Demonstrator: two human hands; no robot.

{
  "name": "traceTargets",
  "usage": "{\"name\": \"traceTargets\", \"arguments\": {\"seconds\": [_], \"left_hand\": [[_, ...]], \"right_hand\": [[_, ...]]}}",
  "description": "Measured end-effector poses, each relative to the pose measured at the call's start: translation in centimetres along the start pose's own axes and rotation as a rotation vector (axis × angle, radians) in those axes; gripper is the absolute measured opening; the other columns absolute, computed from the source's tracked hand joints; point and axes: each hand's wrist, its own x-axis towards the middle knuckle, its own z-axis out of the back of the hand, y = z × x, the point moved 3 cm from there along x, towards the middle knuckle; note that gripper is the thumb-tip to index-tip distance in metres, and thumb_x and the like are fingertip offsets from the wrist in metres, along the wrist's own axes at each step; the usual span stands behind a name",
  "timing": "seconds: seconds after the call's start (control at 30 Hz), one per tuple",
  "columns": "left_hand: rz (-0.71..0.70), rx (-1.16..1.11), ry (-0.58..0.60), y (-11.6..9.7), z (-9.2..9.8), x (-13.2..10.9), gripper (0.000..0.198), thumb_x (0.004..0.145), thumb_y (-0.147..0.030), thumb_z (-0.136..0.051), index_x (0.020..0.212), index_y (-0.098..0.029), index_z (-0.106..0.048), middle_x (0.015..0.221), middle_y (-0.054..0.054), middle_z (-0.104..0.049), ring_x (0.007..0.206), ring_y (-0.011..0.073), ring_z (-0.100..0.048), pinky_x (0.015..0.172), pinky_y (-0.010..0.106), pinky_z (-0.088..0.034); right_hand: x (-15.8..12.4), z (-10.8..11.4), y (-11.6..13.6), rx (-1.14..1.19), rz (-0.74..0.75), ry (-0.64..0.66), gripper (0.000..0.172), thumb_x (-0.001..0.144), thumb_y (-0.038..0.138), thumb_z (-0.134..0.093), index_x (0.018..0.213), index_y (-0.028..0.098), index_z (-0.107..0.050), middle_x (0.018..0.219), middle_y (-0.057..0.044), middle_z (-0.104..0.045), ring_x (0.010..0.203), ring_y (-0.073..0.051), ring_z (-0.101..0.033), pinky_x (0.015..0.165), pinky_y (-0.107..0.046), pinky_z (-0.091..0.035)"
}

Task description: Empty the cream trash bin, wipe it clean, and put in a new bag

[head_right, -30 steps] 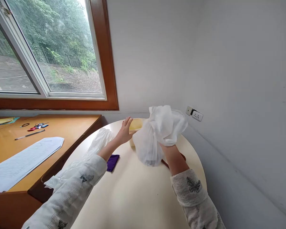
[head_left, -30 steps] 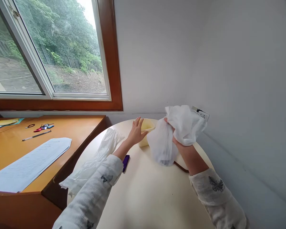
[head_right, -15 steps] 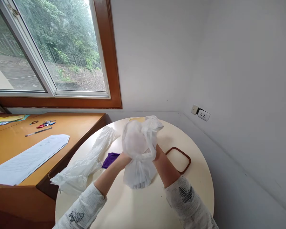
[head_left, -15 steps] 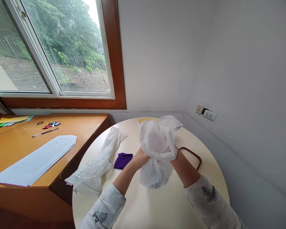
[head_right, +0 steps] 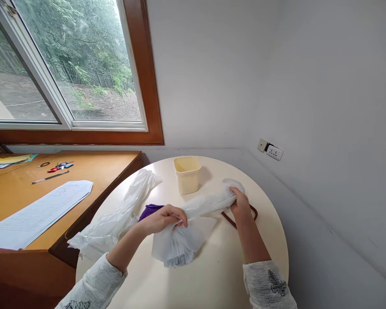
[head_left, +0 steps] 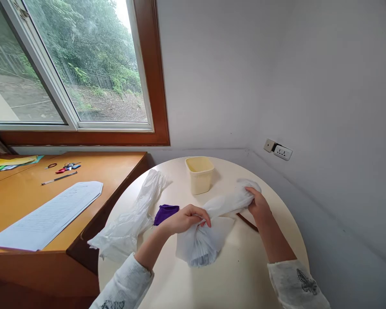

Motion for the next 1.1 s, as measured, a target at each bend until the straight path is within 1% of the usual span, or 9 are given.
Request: {"name": "traceTargets", "arguments": {"seconds": [0.1,0.17,0.33,0.47,0.6,0.73,0.8,0.9,1.1], "left_hand": [[0.014,0.054,0.020,-0.2,0.0,0.2,0.028,0.069,-0.005,-0.040,0.067,-0.012,-0.066,0.059,-0.001,-0.050,0.059,0.0095,-0.043,0.060,0.021,-0.035],[0.030,0.054,0.023,-0.4,0.1,0.4,0.028,0.068,-0.005,-0.039,0.068,-0.012,-0.067,0.060,0.000,-0.053,0.061,0.0101,-0.045,0.062,0.021,-0.037],[0.024,0.109,0.119,-1.2,-0.1,0.6,0.028,0.068,-0.008,-0.044,0.078,-0.014,-0.070,0.075,0.003,-0.065,0.072,0.0144,-0.055,0.070,0.024,-0.043],[0.044,0.294,0.192,-1.8,0.1,0.4,0.029,0.069,-0.010,-0.047,0.084,-0.018,-0.070,0.085,0.002,-0.068,0.080,0.0161,-0.058,0.072,0.023,-0.044],[0.069,0.562,0.214,-2.2,0.5,-0.2,0.032,0.070,-0.012,-0.049,0.094,-0.023,-0.068,0.096,0.001,-0.064,0.073,0.0138,-0.057,0.062,0.021,-0.043],[0.044,0.932,0.064,-2.2,0.3,-0.3,0.023,0.077,-0.023,-0.049,0.092,-0.020,-0.066,0.095,0.006,-0.060,0.080,0.0203,-0.056,0.071,0.030,-0.045],[0.000,1.089,-0.071,-1.8,-0.1,-0.1,0.024,0.083,-0.027,-0.044,0.088,-0.017,-0.065,0.104,0.011,-0.057,0.095,0.0262,-0.053,0.085,0.040,-0.041],[-0.042,1.150,-0.296,-0.3,-0.6,0.5,0.037,0.088,-0.031,-0.038,0.119,-0.017,-0.052,0.130,0.014,-0.043,0.122,0.0303,-0.035,0.101,0.052,-0.024],[-0.006,0.761,-0.491,2.5,-1.1,1.9,0.065,0.091,-0.043,-0.028,0.142,-0.020,0.004,0.148,0.013,-0.008,0.136,0.0296,-0.004,0.108,0.053,-0.008]], "right_hand": [[-0.1,1.0,1.6,0.033,0.091,-0.258,0.033,0.064,0.029,-0.064,0.093,0.023,-0.051,0.079,0.003,-0.056,0.070,-0.013,-0.056,0.062,-0.027,-0.048],[-1.0,0.1,3.7,0.014,0.207,-0.225,0.039,0.065,0.032,-0.065,0.101,0.025,-0.050,0.089,0.002,-0.058,0.084,-0.013,-0.057,0.075,-0.027,-0.046],[-6.2,-6.5,7.0,-0.460,0.327,0.843,0.067,0.057,0.036,-0.075,0.119,0.026,-0.051,0.126,-0.008,-0.050,0.120,-0.023,-0.041,0.100,-0.038,-0.030],[-7.8,-8.2,5.6,-0.713,0.159,1.252,0.050,0.061,0.039,-0.070,0.107,0.023,-0.061,0.097,-0.003,-0.064,0.091,-0.021,-0.056,0.078,-0.031,-0.043],[-6.3,-7.0,4.5,-0.953,0.055,1.270,0.017,0.072,0.032,-0.057,0.066,0.018,-0.064,0.054,0.004,-0.052,0.049,-0.008,-0.041,0.044,-0.021,-0.028],[-5.9,-5.5,5.7,-0.922,0.011,1.176,0.015,0.074,0.025,-0.053,0.066,0.019,-0.064,0.061,0.002,-0.056,0.051,-0.009,-0.043,0.045,-0.021,-0.030],[-6.9,-5.2,6.3,-0.799,-0.040,1.183,0.016,0.077,0.027,-0.050,0.075,0.020,-0.065,0.071,0.000,-0.060,0.057,-0.010,-0.048,0.050,-0.021,-0.035],[-9.8,-5.6,5.6,-0.544,-0.196,1.247,0.023,0.080,0.034,-0.051,0.082,0.017,-0.065,0.074,-0.002,-0.061,0.063,-0.011,-0.051,0.057,-0.023,-0.039],[-16.8,-8.7,-2.0,0.174,-0.720,1.216,0.029,0.064,0.040,-0.069,0.073,0.018,-0.053,0.072,-0.002,-0.059,0.060,-0.013,-0.054,0.056,-0.026,-0.042]]}}
